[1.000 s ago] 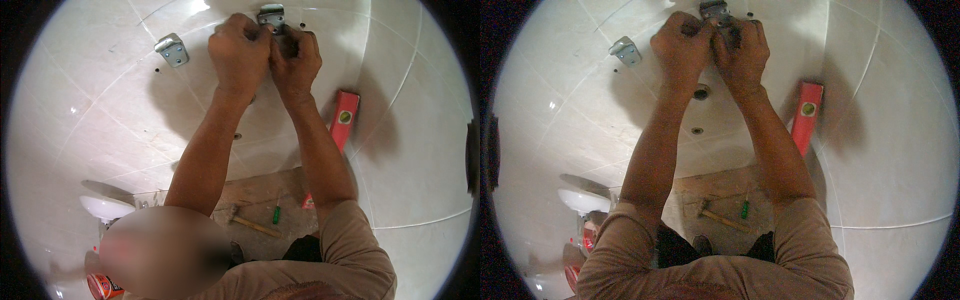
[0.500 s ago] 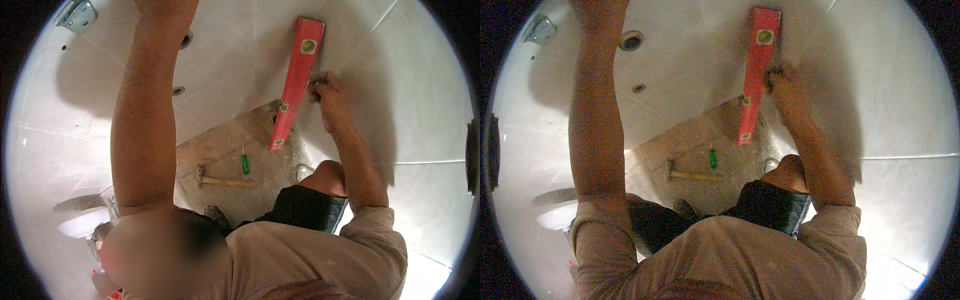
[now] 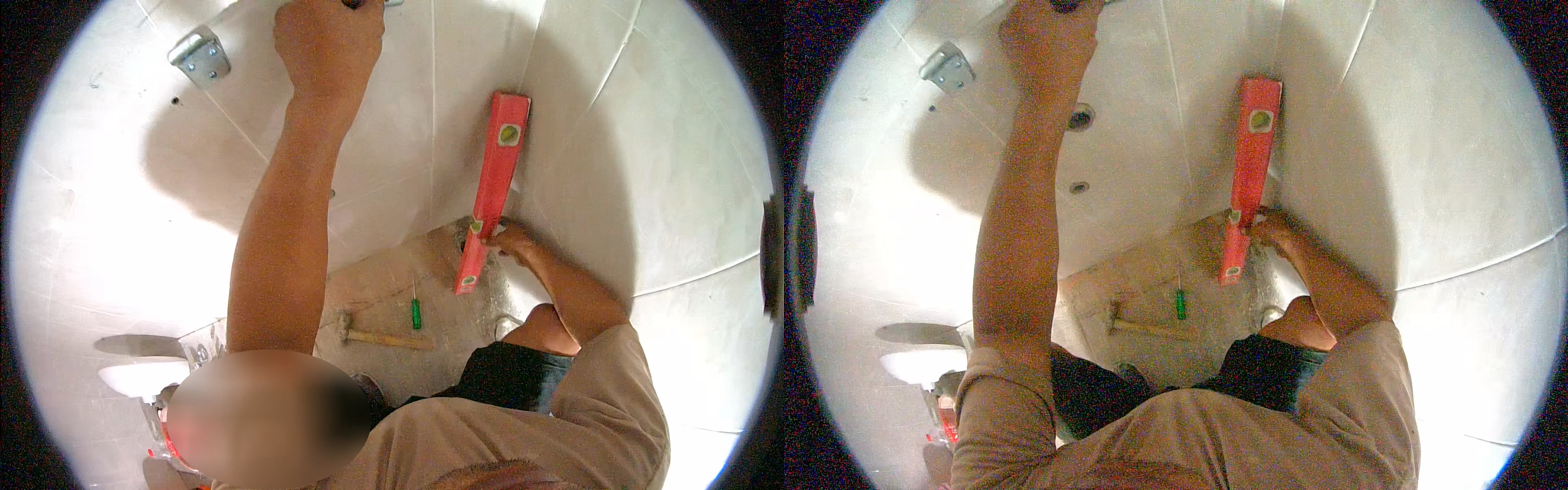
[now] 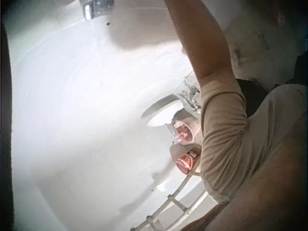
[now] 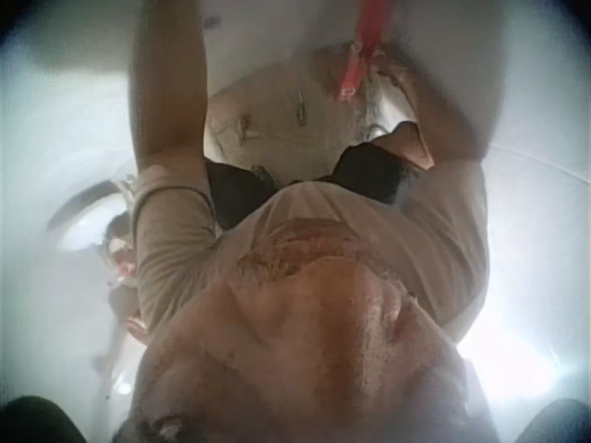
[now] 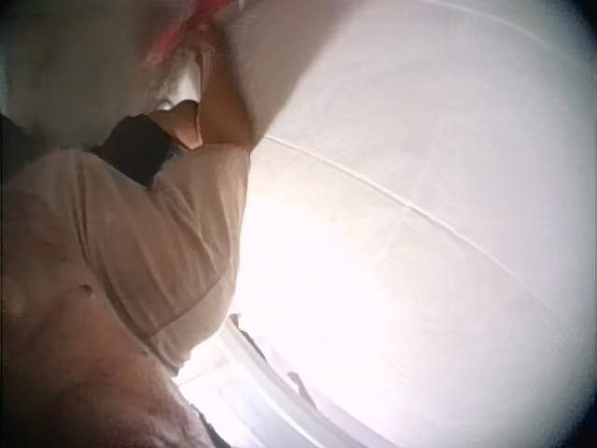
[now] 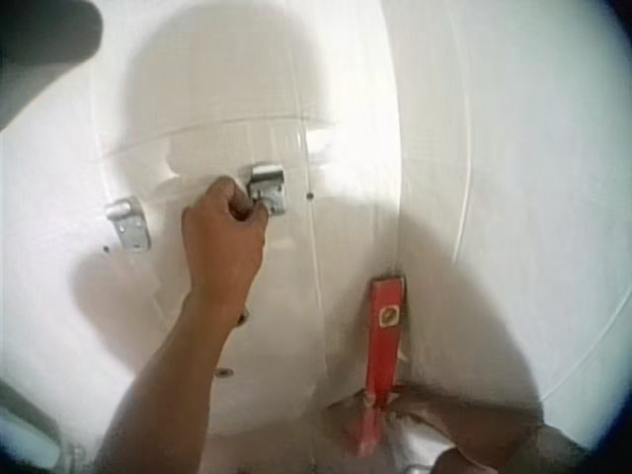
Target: The person positions and levels metal brackets against a tiled wall, marks drill points with a pen, and clears debris with a hammer.
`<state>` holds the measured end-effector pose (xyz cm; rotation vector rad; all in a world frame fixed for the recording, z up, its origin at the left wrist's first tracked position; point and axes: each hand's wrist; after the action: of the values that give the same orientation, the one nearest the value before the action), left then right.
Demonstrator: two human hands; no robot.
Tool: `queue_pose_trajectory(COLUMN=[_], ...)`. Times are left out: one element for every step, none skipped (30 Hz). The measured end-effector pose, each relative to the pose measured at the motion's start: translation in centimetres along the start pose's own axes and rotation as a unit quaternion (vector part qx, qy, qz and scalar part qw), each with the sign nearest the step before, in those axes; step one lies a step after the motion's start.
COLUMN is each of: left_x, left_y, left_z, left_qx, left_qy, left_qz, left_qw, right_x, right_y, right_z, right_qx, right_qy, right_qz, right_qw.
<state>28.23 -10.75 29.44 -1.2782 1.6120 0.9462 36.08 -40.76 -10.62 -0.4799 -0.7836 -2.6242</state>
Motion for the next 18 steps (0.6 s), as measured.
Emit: queue_pose_trajectory(left_x=[-0.2, -0.8, -0.7, -0.4, -0.1, -0.3, -0.4, -0.2, -0.2, -0.1, 0.1, 0.0, 0.0, -0.1, 0.0, -0.1, 0.0, 0.1], left_y=[-0.1, -0.4, -0.9, -0.6, -0.4, 0.2, 0.3, -0.1, -0.3, -0.5, -0.6, -0.4, -0.4, -0.4, -0.7, -0.8, -0.8, -1.2], left_z=[0.0, 0.0, 0.2, 0.6, 1.0, 1.7, 1.6, 1.1, 0.9, 0.8, 0.8, 1.2, 1.6, 1.9, 2.2, 2.5, 2.7, 2.3], left_qx=[-0.007, -0.004, 0.012, 0.019, 0.016, 0.011, 0.016, 0.023, 0.023, 0.023, 0.026, 0.000, -0.023, -0.023, -0.048, -0.076, -0.076, -0.072], left_qy=[-0.008, -0.014, -0.016, -0.017, -0.011, -0.005, 0.002, 0.004, 0.007, 0.009, 0.008, -0.035, -0.077, -0.081, -0.071, -0.062, -0.039, -0.041], left_qz=[-0.001, -0.003, -0.004, -0.005, 0.005, 0.003, -0.002, -0.004, -0.008, -0.013, -0.017, -0.034, -0.052, -0.062, -0.045, -0.029, -0.014, -0.030], left_qw=[1.000, 1.000, 1.000, 1.000, 1.000, 1.000, 1.000, 1.000, 1.000, 1.000, 0.999, 0.999, 0.995, 0.994, 0.995, 0.995, 0.996, 0.996], right_x=[-0.5, -1.3, -2.1, -1.7, -0.7, 1.0, 2.3, 2.8, 3.1, 3.6, 4.1, 5.5, 7.0, 8.2, 9.5, 10.4, 11.3, 12.1], right_y=[-0.3, -0.1, 0.3, 0.0, -0.4, -1.1, -1.1, -0.7, -0.5, -0.4, -0.1, 0.1, 0.6, 1.0, 1.6, 1.9, 2.1, 2.9], right_z=[0.3, 0.7, 0.6, 0.9, 0.7, 3.3, 5.0, 5.3, 6.0, 6.7, 7.1, 8.8, 10.2, 11.3, 12.2, 13.2, 14.3, 15.3], right_qx=[-0.005, -0.010, 0.043, 0.099, 0.098, 0.019, -0.059, -0.057, -0.008, 0.042, 0.043, 0.042, 0.041, 0.043, -0.024, -0.093, -0.091, -0.105], right_qy=[0.007, 0.018, 0.033, 0.049, 0.039, 0.080, 0.120, 0.120, 0.184, 0.246, 0.249, 0.265, 0.278, 0.289, 0.330, 0.372, 0.385, 0.438], right_qz=[-0.004, -0.012, 0.006, 0.035, 0.041, 0.073, 0.093, 0.085, 0.025, -0.035, -0.038, -0.048, -0.060, -0.063, -0.067, -0.065, -0.065, -0.119], right_qw=[1.000, 1.000, 0.999, 0.993, 0.994, 0.994, 0.987, 0.987, 0.983, 0.968, 0.967, 0.962, 0.958, 0.954, 0.941, 0.921, 0.916, 0.885])
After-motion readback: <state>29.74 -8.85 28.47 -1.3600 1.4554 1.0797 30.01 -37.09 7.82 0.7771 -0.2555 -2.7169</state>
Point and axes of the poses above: each hand's wrist, its own x-axis away from the middle knuckle, its own y-axis out of the back of the hand, z = x × y, and after that the axes turned 10 degrees about -z, right-handed
